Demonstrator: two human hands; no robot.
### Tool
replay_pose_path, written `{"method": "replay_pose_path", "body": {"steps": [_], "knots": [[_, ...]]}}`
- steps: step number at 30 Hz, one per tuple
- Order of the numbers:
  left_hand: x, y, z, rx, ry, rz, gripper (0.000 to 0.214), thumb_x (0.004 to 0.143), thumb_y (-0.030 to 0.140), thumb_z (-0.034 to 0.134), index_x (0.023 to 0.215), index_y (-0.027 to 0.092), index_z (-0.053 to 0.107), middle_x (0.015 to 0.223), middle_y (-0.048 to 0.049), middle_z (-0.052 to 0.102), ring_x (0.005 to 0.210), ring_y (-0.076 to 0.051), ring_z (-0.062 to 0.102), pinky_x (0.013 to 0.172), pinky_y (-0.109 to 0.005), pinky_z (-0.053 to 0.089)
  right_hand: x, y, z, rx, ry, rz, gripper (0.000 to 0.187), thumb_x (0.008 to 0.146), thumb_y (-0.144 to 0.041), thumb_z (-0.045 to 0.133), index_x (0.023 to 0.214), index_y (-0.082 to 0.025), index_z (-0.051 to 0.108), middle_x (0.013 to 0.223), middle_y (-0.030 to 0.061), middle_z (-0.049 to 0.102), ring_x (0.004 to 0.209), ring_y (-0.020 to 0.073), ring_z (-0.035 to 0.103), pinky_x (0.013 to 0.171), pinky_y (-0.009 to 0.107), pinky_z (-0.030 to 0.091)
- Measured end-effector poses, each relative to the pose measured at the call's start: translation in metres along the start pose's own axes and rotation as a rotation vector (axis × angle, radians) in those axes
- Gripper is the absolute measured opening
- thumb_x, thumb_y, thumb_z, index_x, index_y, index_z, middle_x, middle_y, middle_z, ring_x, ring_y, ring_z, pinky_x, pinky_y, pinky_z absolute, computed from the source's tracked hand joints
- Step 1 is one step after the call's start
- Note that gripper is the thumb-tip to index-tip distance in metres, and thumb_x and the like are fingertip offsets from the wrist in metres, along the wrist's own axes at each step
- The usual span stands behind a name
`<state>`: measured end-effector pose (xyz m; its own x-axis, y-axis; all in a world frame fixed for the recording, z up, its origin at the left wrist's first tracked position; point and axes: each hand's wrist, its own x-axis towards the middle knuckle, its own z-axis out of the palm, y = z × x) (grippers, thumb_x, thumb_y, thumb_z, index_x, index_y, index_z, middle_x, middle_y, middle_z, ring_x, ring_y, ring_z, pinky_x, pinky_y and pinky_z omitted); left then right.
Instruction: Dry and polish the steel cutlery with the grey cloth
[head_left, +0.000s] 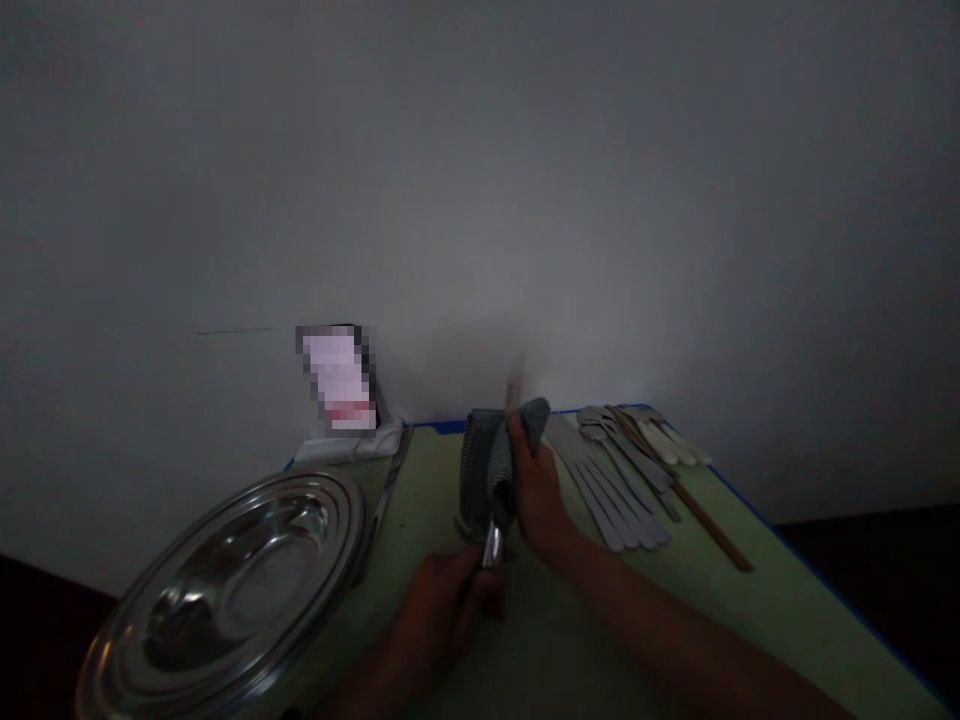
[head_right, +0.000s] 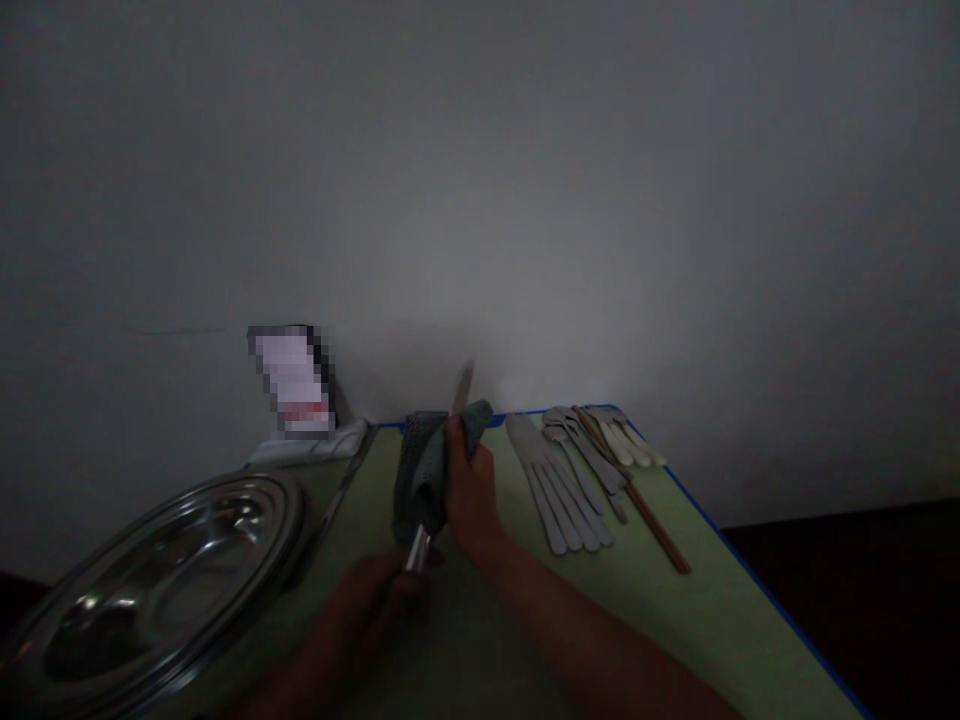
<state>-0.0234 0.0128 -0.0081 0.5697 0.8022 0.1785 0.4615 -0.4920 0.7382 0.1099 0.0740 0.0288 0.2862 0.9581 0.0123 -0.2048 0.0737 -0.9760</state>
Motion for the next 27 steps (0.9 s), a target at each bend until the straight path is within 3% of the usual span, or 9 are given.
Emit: {"method": "replay_pose_path", "body": {"steps": [6,11,19,22,24,27], "knots": [[0.008,-0.009,-0.004,0.021,0.259,-0.179,0.046,0.088,0.051,0.029,0.066,0.019,0.053,0.051,-0.0007,0.059,0.045,-0.013,0.053,0.047,-0.021,0.042,-0.024,0.032,0.011,0.035,-0.113,0.119,0.041,0.065,-0.053,0.062,0.074,-0.013,0.062,0.066,0.002,0.059,0.059,0.0132,0.053,0.055,0.024,0.043],[0.012,-0.01,-0.004,-0.003,0.21,-0.213,0.04,0.088,0.045,0.031,0.064,0.019,0.05,0.051,0.0004,0.056,0.045,-0.012,0.05,0.047,-0.021,0.039,-0.027,0.042,0.009,0.049,-0.098,0.115,0.039,0.061,-0.047,0.069,0.08,-0.013,0.064,0.074,0.0037,0.065,0.067,0.0155,0.059,0.063,0.025,0.046],[0.012,-0.005,-0.007,0.073,0.166,-0.168,0.04,0.089,0.04,0.032,0.061,0.018,0.05,0.049,0.0019,0.051,0.044,-0.011,0.047,0.045,-0.021,0.033,-0.022,0.043,0.007,0.067,-0.123,0.108,0.037,0.063,-0.048,0.066,0.072,-0.012,0.064,0.066,0.0022,0.061,0.063,0.0137,0.055,0.058,0.023,0.044],[0.005,-0.001,-0.002,0.239,0.113,-0.061,0.039,0.089,0.032,0.034,0.057,0.018,0.052,0.047,0.0015,0.051,0.042,-0.011,0.047,0.044,-0.021,0.032,-0.017,0.04,0.004,0.161,-0.122,0.185,0.039,0.063,-0.051,0.065,0.07,-0.013,0.063,0.062,0.0011,0.06,0.058,0.0127,0.054,0.055,0.023,0.042],[-0.002,-0.001,0.007,0.417,0.053,0.099,0.037,0.086,0.026,0.04,0.052,0.018,0.053,0.044,0.0011,0.052,0.042,-0.012,0.047,0.047,-0.023,0.033,-0.011,0.039,0.001,0.262,-0.145,0.281,0.044,0.064,-0.056,0.063,0.072,-0.013,0.063,0.059,0.0011,0.06,0.056,0.0136,0.055,0.055,0.025,0.043],[-0.012,-0.004,0.022,0.58,-0.129,0.396,0.034,0.083,0.024,0.047,0.05,0.02,0.057,0.041,0.0009,0.056,0.04,-0.011,0.048,0.051,-0.026,0.034,0.001,0.039,-0.006,0.391,-0.216,0.408,0.049,0.069,-0.061,0.054,0.08,-0.014,0.064,0.061,0.003,0.063,0.058,0.0173,0.059,0.059,0.032,0.046]]}}
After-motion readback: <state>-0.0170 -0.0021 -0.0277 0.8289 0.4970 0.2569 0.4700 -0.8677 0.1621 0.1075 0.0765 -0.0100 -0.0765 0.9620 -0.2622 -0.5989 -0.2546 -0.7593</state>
